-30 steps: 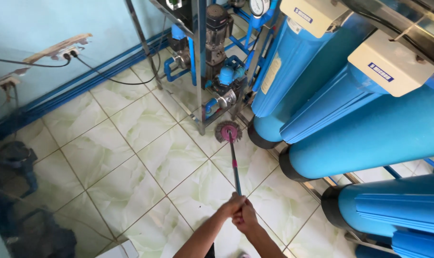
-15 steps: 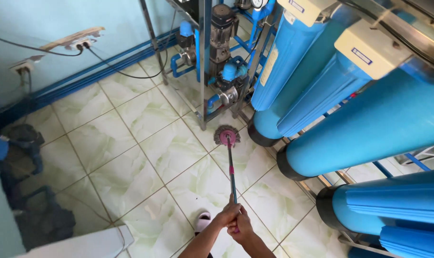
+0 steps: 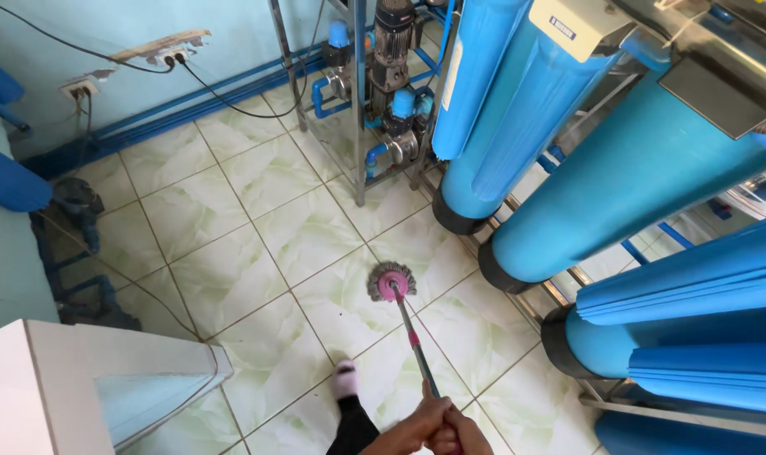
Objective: Mop the floor of a water purification and storage area.
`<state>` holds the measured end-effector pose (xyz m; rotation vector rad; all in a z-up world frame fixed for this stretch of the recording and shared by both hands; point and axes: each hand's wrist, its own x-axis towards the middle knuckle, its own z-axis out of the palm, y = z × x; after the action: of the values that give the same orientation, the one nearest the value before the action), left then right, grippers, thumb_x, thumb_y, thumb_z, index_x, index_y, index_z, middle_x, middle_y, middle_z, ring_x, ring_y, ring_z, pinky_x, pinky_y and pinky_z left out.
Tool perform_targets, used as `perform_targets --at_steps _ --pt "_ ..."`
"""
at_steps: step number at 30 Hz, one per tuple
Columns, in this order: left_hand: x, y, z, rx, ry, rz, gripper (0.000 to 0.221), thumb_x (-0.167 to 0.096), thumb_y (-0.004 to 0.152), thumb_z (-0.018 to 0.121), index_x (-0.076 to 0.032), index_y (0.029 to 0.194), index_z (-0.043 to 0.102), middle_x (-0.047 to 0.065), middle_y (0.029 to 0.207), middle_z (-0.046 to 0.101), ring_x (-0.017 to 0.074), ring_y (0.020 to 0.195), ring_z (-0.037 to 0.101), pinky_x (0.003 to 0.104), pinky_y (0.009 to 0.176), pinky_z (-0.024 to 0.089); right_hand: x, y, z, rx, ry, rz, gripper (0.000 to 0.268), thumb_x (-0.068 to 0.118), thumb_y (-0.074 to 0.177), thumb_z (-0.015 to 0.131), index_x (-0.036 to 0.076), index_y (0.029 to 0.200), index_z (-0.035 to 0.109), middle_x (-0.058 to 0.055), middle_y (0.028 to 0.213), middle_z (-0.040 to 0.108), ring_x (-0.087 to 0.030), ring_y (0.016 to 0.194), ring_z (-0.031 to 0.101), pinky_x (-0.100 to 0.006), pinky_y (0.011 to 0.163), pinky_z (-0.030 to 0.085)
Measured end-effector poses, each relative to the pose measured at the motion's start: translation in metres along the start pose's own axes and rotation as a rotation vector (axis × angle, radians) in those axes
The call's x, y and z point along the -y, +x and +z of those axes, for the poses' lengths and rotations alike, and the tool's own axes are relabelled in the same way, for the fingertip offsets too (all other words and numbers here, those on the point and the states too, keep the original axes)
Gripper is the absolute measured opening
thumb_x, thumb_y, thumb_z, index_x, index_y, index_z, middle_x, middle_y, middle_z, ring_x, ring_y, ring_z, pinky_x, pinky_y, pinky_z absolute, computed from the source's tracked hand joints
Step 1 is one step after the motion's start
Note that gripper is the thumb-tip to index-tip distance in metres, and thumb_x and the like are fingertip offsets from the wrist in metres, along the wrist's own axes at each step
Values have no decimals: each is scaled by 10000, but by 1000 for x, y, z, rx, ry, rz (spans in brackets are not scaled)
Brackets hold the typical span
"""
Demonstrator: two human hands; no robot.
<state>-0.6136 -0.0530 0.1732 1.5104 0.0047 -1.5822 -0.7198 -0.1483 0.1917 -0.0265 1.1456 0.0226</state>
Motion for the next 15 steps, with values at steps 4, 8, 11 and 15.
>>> perform_targets --at_steps 4,8,11,15 --pt "32 3 -24 551 -568 131 805 -291 1136 510 52 1546 -93 2 936 554 114 829 540 255 717 488 1 5 3 55 -139 37 234 348 1074 409 169 1062 559 26 601 346 -72 440 266 -209 365 190" --pt "-1 52 -26 266 -290 81 789 -340 1122 553 70 1590 68 40 894 593 113 758 561 245 609 474 -2 29 23 112 -165 -22 259 379 1020 419 178 999 579 9 569 353 -75 409 262 -211 344 195" --pt "-33 80 -37 112 -138 -12 677 -311 1045 529 -130 1412 -10 53 783 565 151 599 519 298 505 434 4 37 59 18 6 -95 240 328 1071 440 149 925 507 6 620 391 -93 456 323 -227 394 268" --pt "-41 165 -67 220 -216 65 491 -301 1062 528 -71 1314 174 6 691 519 119 474 484 263 390 391 36 74 102 -3 -9 -132 260 306 1064 485 184 835 478 50 599 372 -52 426 308 -199 358 251"
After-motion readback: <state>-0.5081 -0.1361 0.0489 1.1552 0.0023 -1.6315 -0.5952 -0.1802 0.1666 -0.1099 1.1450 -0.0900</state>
